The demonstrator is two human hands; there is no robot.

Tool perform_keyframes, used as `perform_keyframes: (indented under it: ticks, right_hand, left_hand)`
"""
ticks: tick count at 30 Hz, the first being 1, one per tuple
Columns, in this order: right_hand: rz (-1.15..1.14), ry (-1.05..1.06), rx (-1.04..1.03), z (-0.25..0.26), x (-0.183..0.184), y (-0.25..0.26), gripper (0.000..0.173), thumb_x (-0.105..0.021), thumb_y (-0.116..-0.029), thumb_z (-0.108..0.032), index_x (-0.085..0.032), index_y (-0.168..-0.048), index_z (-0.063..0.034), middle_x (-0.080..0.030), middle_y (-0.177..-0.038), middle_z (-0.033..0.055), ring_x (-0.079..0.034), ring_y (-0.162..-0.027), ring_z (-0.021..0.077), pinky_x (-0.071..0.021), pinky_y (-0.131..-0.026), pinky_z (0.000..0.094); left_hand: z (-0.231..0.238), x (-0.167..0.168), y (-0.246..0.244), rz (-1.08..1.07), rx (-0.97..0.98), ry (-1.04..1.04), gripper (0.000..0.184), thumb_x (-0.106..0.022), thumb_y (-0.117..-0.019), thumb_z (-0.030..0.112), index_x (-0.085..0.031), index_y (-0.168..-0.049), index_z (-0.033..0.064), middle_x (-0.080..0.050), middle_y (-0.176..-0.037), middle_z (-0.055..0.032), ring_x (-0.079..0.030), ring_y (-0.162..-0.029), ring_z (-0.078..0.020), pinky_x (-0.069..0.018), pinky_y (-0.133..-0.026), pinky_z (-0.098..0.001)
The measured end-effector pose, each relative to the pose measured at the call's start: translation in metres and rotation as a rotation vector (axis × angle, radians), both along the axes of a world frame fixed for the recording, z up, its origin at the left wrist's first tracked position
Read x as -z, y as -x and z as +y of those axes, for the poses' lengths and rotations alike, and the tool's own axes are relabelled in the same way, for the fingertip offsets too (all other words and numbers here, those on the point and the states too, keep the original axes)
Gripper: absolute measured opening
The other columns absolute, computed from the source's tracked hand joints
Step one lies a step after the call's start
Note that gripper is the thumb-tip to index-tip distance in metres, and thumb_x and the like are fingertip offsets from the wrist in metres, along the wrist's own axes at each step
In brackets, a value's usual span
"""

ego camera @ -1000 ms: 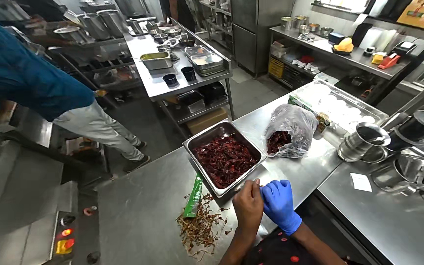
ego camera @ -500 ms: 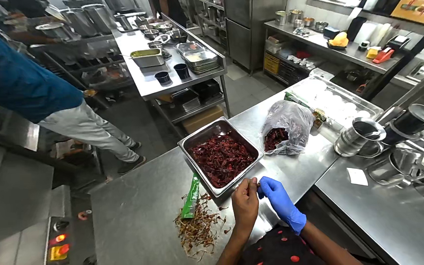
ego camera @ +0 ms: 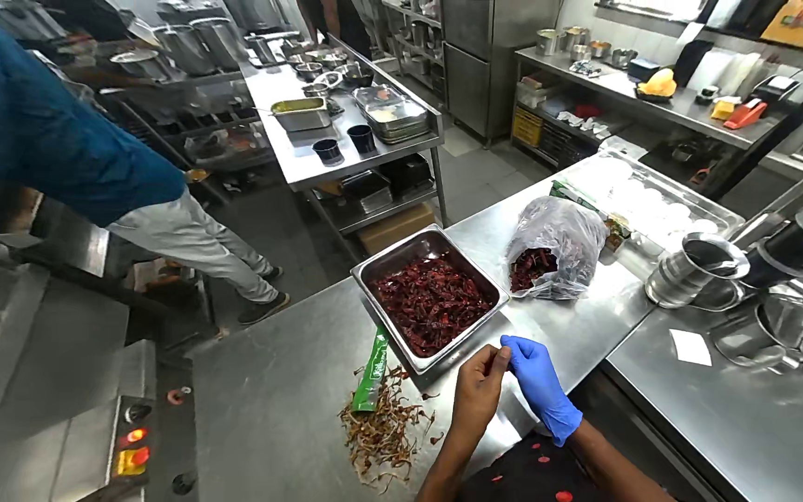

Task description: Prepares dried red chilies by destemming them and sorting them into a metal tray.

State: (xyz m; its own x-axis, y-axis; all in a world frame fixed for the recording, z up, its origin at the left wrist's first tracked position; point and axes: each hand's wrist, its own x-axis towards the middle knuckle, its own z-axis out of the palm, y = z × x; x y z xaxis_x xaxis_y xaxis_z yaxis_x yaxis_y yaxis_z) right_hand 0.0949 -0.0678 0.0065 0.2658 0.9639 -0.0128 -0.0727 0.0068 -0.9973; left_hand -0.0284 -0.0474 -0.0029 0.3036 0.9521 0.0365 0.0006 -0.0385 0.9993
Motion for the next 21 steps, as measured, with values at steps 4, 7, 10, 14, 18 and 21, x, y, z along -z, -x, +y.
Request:
perform_keyframes:
  ticks: [4,7,10,14,18,21]
  right_hand:
    - [0.544,-0.034,-0.139,-0.005,0.002,0.002,0.043,-0.046,-0.1070,-0.027,-0.048,-0.066,-0.0144,-0.039,-0.057,-0.0050,-0.040,-0.051,0.0057,-0.0362,-0.052,0.0222]
    - [0.804,-0.045,-0.173,-0.001,-0.005,-0.001,0.043,-0.043,-0.1083,-0.026,-0.048,-0.067,-0.0160,-0.038,-0.057,-0.0054,-0.039,-0.050,0.0064,-0.0374,-0.052,0.0219]
    - [0.483,0.002,-0.149,0.007,0.004,-0.007,0.044,-0.047,-0.1081,-0.034,-0.050,-0.069,-0.0126,-0.040,-0.058,-0.0025,-0.041,-0.052,0.0085,-0.0381,-0.053,0.0245]
    - [-0.464,0.300,-0.173,0.010,0.061,-0.017,0.040,-0.053,-0.1023,-0.043,-0.069,-0.082,-0.0117,-0.062,-0.071,0.0036,-0.061,-0.069,0.0182,-0.0508,-0.065,0.0409]
    - [-0.615,0.345,-0.487,0.006,0.086,0.007,0.042,-0.053,-0.1011,-0.051,-0.071,-0.107,-0.0137,-0.070,-0.090,0.0058,-0.067,-0.083,0.0200,-0.0538,-0.076,0.0452]
    - [-0.486,0.304,-0.514,0.016,0.071,0.010,0.058,-0.056,-0.0987,-0.057,-0.061,-0.143,-0.0195,-0.067,-0.131,0.0045,-0.068,-0.110,0.0159,-0.0555,-0.098,0.0403]
  left_hand:
    - [0.007,-0.006,0.009,-0.338,0.139,0.210,0.025,-0.065,-0.1005,0.023,-0.066,-0.083,0.0053,-0.054,-0.065,-0.0023,-0.042,-0.048,-0.0060,-0.0357,-0.045,-0.0210]
    - [0.009,-0.002,0.013,-0.581,0.212,0.375,0.023,-0.063,-0.1005,0.023,-0.064,-0.081,0.0113,-0.046,-0.059,0.0041,-0.040,-0.046,-0.0028,-0.0357,-0.044,-0.0185]
    - [0.018,0.001,0.019,-0.361,0.115,0.273,0.026,-0.059,-0.1030,0.026,-0.064,-0.083,0.0097,-0.043,-0.058,0.0027,-0.037,-0.046,-0.0043,-0.0335,-0.044,-0.0198]
    - [0.057,-0.010,0.045,0.502,-0.029,-0.096,0.028,-0.059,-0.1035,0.040,-0.073,-0.100,0.0165,-0.068,-0.078,-0.0029,-0.063,-0.068,-0.0189,-0.0542,-0.063,-0.0441]
    - [0.090,-0.003,0.061,0.889,-0.174,-0.412,0.066,-0.065,-0.1000,0.033,-0.041,-0.156,0.0089,-0.054,-0.145,-0.0194,-0.058,-0.126,-0.0397,-0.0492,-0.102,-0.0613]
    - [0.103,0.021,0.066,0.936,-0.223,-0.499,0.081,-0.065,-0.0980,0.033,-0.024,-0.163,0.0060,-0.024,-0.168,-0.0165,-0.034,-0.150,-0.0381,-0.0335,-0.119,-0.0586]
